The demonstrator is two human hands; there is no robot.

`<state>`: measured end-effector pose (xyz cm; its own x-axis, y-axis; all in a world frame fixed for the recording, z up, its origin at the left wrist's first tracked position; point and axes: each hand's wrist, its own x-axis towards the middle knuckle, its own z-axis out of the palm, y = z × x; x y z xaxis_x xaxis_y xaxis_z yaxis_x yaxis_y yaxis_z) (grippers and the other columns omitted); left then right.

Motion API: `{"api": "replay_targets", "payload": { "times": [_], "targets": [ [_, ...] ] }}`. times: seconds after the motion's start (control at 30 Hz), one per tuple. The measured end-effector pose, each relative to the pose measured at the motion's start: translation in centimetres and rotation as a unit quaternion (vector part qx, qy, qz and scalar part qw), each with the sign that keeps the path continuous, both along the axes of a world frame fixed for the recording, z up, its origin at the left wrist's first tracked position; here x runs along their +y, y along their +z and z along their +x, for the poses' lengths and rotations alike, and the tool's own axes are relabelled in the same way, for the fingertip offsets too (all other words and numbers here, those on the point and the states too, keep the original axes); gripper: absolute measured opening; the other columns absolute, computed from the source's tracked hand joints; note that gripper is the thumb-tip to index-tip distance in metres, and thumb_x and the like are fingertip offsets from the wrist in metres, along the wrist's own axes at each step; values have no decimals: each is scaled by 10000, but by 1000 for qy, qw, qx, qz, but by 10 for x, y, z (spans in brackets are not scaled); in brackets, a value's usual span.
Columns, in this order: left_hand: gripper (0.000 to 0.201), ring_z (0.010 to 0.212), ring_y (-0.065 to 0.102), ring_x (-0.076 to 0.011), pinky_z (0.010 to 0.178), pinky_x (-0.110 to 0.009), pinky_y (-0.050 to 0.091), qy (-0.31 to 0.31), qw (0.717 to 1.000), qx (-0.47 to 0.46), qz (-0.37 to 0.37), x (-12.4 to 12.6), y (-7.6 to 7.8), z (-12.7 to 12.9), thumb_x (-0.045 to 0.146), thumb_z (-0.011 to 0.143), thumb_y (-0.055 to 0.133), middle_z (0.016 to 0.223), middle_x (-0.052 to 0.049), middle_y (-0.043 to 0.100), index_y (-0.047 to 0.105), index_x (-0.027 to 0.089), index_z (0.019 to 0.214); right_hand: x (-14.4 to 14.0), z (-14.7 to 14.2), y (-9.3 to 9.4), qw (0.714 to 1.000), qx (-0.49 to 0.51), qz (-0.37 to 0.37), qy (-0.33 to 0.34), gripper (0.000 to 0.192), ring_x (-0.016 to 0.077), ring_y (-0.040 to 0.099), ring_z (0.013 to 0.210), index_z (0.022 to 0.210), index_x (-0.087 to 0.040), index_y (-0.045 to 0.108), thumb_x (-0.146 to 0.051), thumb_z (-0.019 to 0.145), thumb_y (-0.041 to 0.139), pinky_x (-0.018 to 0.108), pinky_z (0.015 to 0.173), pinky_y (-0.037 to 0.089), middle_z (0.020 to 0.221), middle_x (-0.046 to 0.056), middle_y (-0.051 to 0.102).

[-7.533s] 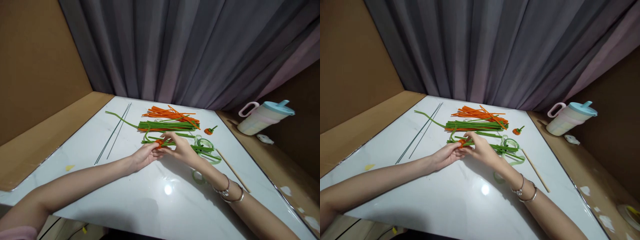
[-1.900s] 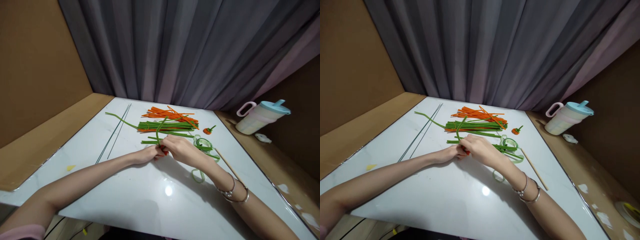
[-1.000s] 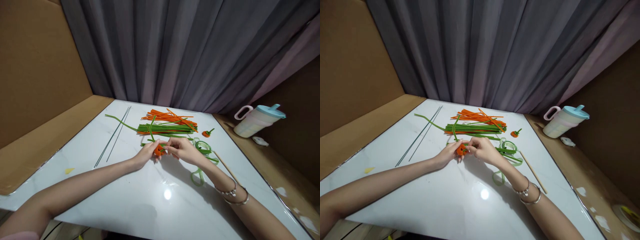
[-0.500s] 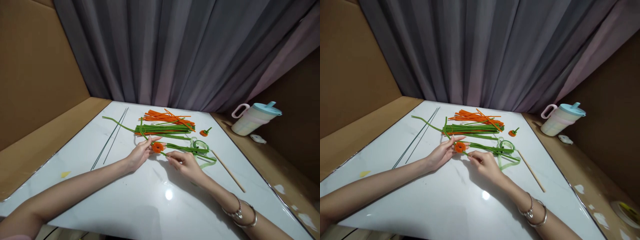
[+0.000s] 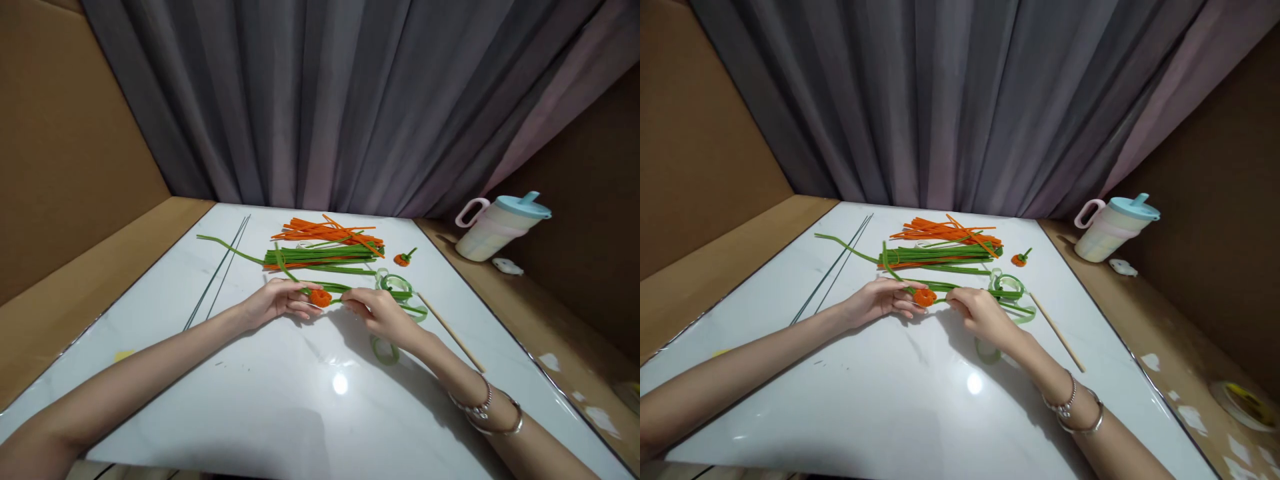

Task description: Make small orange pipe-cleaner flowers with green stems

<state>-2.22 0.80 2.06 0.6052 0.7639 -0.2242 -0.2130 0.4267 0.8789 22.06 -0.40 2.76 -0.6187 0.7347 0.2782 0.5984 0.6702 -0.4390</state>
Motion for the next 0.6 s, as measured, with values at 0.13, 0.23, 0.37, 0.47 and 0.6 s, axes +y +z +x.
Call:
{"api": "replay_targets", "payload": {
  "times": [0.13, 0.23, 0.37, 0.47, 0.6],
  "targets": [
    [528, 1038, 600, -335, 869, -431, 454, -106, 993, 40, 20, 22, 41, -30, 473, 743, 525, 1124, -169, 643, 636, 112, 1112, -1, 5, 2, 986, -46, 158, 35, 325, 149, 512, 644, 889, -120, 582, 33, 788, 313, 233, 564, 378, 723, 68, 594],
    [497, 1094, 562, -335, 886, -415, 443, 51, 986, 62, 144, 29, 81, -48, 471, 812, 428, 1098, -161, 650, 654, 102, 1055, -6, 2, 14, 956, -96, 273, 49, 357, 162, 469, 644, 869, -118, 579, 67, 798, 281, 257, 572, 347, 676, 54, 566],
    [323, 1138, 531, -285, 919, -311, 414, 46, 936, 197, 288, 8, 105, -35, 289, 749, 618, 1139, -89, 638, 672, 141, 1031, -15, -8, 38, 922, -168, 337, 91, 324, 161, 451, 644, 792, -125, 576, -24, 915, 294, 283, 605, 346, 694, 57, 568],
    [466, 1030, 591, -243, 815, -249, 444, -80, 883, 308, 345, -11, 94, -9, 221, 659, 719, 1078, -56, 655, 628, 201, 1115, -21, -16, 57, 897, -198, 381, 103, 292, 155, 444, 632, 776, -124, 578, -34, 922, 342, 296, 600, 326, 701, 46, 571],
    [189, 722, 639, -155, 662, -236, 462, -176, 899, 282, 286, -17, 75, 10, 205, 833, 448, 871, -38, 648, 612, 171, 922, -25, -17, 71, 890, -210, 393, 98, 301, 148, 415, 601, 753, -130, 560, -18, 919, 335, 305, 570, 286, 664, 28, 534]
  ]
}}
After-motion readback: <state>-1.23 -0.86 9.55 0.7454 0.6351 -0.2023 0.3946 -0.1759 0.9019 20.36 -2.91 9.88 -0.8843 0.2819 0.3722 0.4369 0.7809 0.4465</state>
